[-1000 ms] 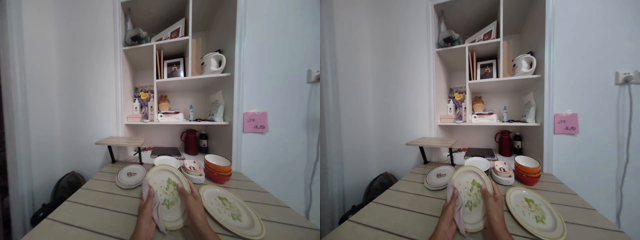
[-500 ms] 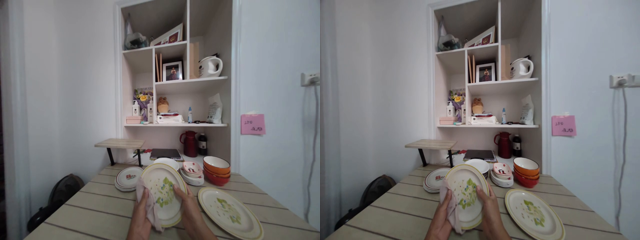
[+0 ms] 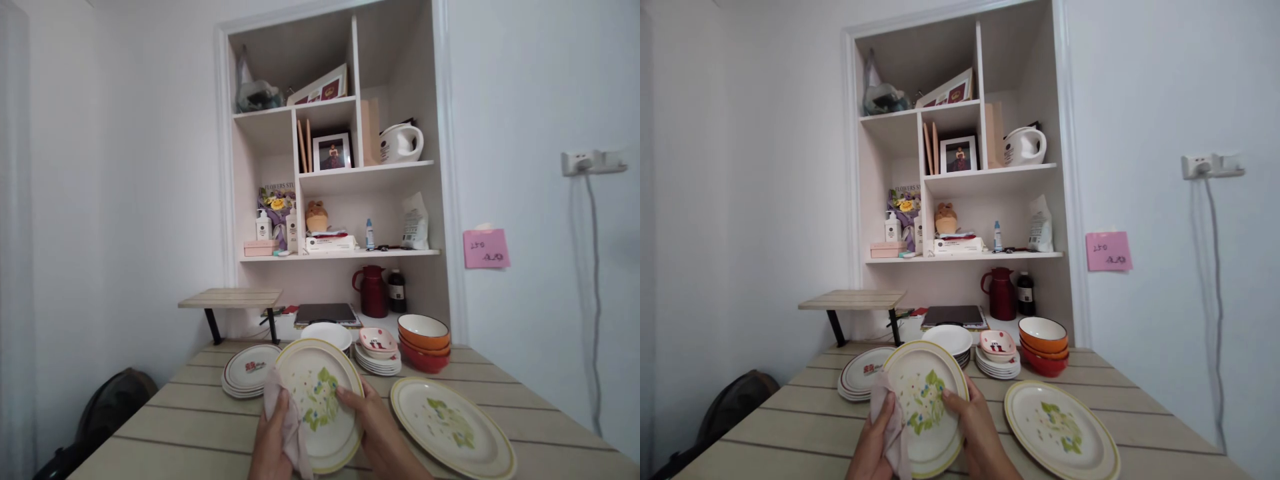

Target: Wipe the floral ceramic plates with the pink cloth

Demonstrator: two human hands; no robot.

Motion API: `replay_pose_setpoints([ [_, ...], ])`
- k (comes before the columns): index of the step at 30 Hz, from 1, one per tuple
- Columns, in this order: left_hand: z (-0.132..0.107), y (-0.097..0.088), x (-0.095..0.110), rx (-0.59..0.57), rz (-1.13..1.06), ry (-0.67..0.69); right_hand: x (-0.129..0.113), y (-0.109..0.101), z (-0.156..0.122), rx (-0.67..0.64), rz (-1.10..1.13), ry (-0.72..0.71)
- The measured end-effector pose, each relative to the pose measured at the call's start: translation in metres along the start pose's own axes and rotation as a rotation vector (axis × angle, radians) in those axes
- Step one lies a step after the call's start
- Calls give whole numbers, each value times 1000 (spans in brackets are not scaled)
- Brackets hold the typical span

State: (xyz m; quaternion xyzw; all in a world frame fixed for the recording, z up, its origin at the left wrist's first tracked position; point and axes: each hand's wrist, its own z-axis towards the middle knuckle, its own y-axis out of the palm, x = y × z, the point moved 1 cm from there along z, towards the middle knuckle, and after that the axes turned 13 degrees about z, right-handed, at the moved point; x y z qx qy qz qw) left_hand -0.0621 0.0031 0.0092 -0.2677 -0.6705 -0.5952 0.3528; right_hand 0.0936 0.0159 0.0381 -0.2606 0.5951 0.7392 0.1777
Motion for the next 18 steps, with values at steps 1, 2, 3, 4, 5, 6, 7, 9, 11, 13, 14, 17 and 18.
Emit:
replay_pose_setpoints([
  [1, 0, -1, 0, 0, 11, 7, 1, -1, 1, 4, -6, 5],
  [2, 1, -2, -1, 0, 23, 11, 2, -2, 2, 6, -14, 9],
  [3, 2, -3, -1, -1, 35, 11, 3, -4, 3, 9, -22, 11],
  [4, 2, -3, -1, 1, 46, 9, 4, -6, 4, 10, -29, 9],
  [5, 3, -4, -1, 2, 57, 7, 5, -9, 5, 12, -37, 10],
  [6, 4, -4, -1, 6, 68, 4, 6, -11, 6, 17, -45, 10],
  [7, 5, -4, -1, 10, 78, 0, 7, -13, 7, 25, -56, 10],
  [9, 5, -2, 0, 30, 99, -1, 7, -16, 8, 28, -77, 15],
  [11, 5, -1, 0, 62, 119, 2, 7, -17, 7, 8, -82, 30],
  [13, 4, 1, 1, 78, 139, 7, 6, -17, 5, -8, -69, 47],
  [14, 3, 1, 1, 75, 147, 11, 6, -16, 4, -12, -57, 56],
  [17, 1, 1, 1, 58, 154, 17, 4, -13, 2, -27, -15, 84],
  [18, 1, 1, 1, 58, 150, 17, 3, -13, 1, -37, -4, 96],
])
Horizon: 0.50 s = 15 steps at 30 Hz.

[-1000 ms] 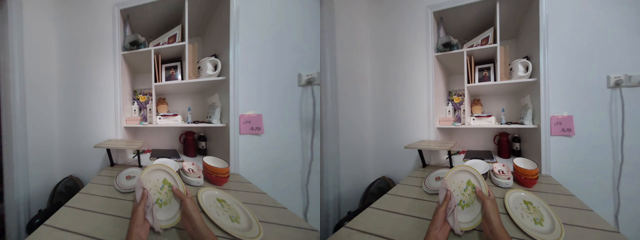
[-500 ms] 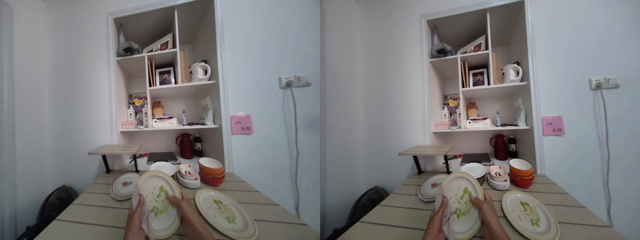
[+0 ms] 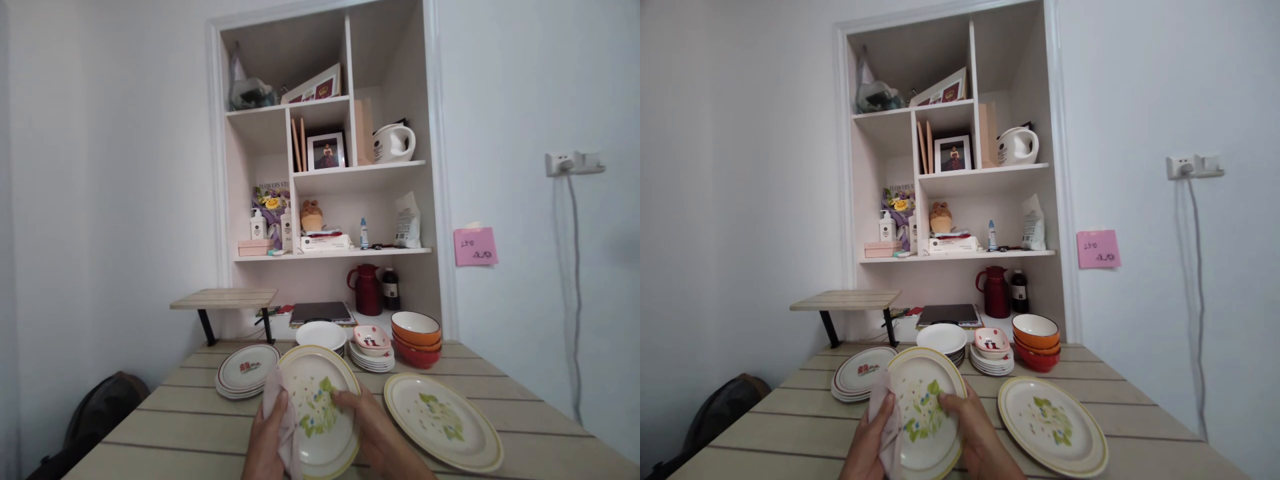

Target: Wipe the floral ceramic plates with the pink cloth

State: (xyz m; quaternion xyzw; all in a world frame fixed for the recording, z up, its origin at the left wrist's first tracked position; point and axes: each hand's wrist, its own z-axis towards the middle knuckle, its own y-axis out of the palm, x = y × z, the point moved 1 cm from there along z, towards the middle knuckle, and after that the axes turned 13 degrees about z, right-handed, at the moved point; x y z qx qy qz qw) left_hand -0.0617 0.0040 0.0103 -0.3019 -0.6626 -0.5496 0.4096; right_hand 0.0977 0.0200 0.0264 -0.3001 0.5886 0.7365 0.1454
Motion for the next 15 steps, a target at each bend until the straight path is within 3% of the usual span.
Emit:
replay_pose_setpoints([
  [15, 0, 0, 0, 0, 21, 35, -3, -5, 2, 20, 12, 64],
])
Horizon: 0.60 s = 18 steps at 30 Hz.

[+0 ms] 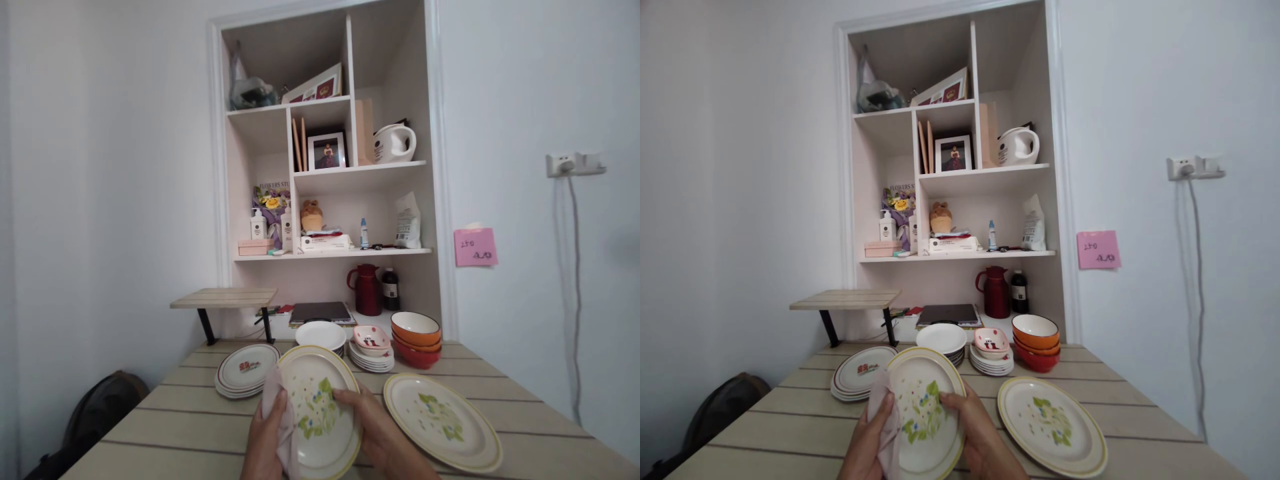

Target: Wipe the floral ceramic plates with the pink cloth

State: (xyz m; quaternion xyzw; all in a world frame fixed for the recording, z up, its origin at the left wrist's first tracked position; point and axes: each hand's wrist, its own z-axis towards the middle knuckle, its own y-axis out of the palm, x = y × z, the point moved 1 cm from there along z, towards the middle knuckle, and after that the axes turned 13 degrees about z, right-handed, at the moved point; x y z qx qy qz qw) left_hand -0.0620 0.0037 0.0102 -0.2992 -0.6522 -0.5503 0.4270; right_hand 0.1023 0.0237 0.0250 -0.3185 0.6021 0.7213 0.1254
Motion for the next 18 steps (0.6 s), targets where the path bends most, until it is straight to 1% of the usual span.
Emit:
replay_pose_setpoints([
  [2, 0, 0, 0, 0, 5, -3, 0, 1, -1, -1, -10, -2],
  [7, 1, 0, 0, 10, 6, -6, 1, 3, -2, -54, -6, 12],
  [13, 2, 1, -2, 20, -6, -32, 1, 4, -3, 13, -13, -10],
  [18, 2, 0, -3, -2, -25, -73, 2, 2, -2, -9, -24, -14],
])
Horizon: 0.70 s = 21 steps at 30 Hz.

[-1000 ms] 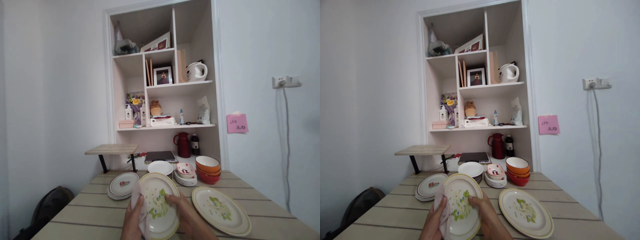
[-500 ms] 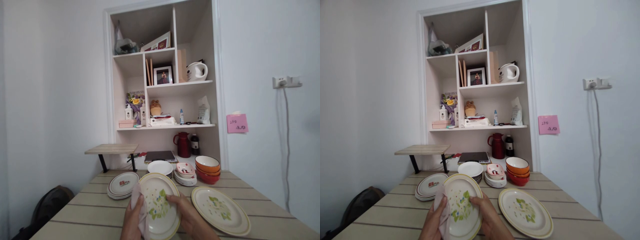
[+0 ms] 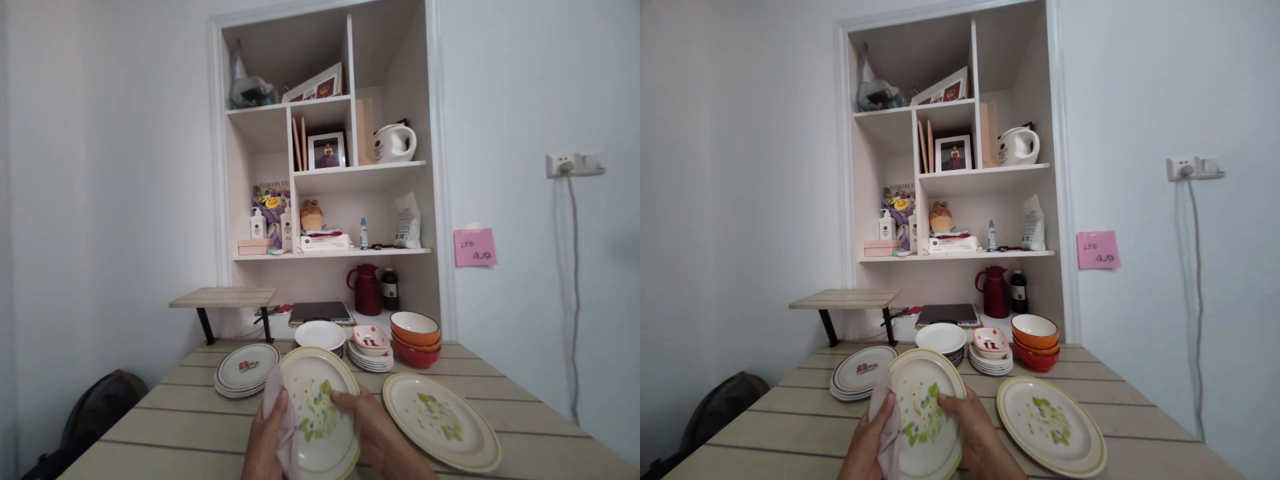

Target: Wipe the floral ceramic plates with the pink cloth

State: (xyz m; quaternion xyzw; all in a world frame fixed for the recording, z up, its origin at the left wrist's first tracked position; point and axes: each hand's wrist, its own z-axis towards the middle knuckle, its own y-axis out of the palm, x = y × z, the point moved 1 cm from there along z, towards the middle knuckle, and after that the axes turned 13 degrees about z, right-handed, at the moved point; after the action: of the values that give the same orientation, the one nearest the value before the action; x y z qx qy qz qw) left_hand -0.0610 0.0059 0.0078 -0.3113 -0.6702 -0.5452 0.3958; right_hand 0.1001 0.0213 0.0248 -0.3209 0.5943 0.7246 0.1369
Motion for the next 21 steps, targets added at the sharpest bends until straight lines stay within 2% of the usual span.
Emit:
replay_pose_setpoints([
  [7, 1, -2, -1, 12, 23, -46, 4, -6, 2, 23, 8, -1],
  [15, 0, -3, -1, 27, 17, -74, 3, 5, -3, 24, 40, -31],
  [21, 0, -3, -1, -8, 4, -79, 3, 4, -2, 38, 32, -15],
])
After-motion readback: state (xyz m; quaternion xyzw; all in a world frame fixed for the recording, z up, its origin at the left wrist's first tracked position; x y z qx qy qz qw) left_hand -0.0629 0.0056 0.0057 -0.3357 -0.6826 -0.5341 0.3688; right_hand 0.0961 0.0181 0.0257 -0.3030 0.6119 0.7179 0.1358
